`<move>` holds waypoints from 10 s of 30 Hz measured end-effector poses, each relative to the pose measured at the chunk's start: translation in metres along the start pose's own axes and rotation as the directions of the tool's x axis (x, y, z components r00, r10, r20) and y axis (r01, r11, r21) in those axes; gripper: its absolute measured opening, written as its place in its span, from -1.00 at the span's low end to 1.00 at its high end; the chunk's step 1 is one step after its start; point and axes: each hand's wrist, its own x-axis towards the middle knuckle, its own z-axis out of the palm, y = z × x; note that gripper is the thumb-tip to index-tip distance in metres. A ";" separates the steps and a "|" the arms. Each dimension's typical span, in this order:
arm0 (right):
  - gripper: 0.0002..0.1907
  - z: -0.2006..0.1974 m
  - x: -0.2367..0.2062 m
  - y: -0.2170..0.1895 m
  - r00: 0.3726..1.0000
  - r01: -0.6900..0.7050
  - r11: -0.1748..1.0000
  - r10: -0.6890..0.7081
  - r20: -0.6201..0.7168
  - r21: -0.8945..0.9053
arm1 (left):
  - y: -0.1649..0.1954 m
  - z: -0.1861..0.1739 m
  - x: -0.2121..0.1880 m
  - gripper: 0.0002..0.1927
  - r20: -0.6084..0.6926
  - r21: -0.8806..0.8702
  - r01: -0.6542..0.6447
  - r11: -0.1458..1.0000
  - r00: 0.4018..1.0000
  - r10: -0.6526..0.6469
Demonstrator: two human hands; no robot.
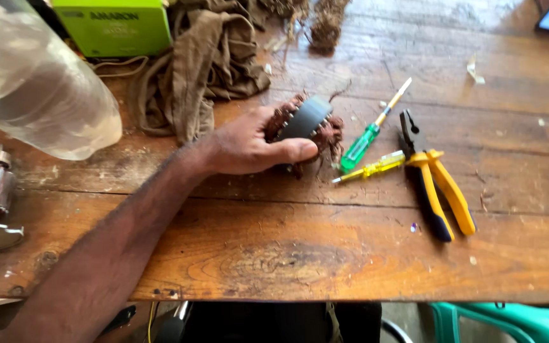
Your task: The person works on an electric motor stator on a wooden workbench, holding the wound copper coil assembly and pressing and seating a gray cylindrical bearing or housing ring around it by hand. They rotate the assembly, reposition it repeatedly, and at times use a screwdriver to lever and adjust the ring into place.
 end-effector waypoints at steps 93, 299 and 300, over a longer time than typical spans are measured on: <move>-0.06 0.149 0.056 0.038 0.648 0.137 0.982 -0.190 0.738 0.132 | 0.002 0.006 0.001 -0.42 -0.130 0.140 0.140 0.980 0.984 -0.122; 0.07 0.154 0.054 0.043 0.606 -0.079 0.992 -0.033 0.795 0.101 | 0.008 0.008 0.001 -0.40 -0.176 0.101 0.044 0.994 0.984 -0.025; 0.07 0.154 0.054 0.043 0.607 -0.080 0.992 -0.032 0.794 0.101 | 0.008 0.009 0.001 -0.41 -0.178 0.092 0.011 0.996 0.984 0.006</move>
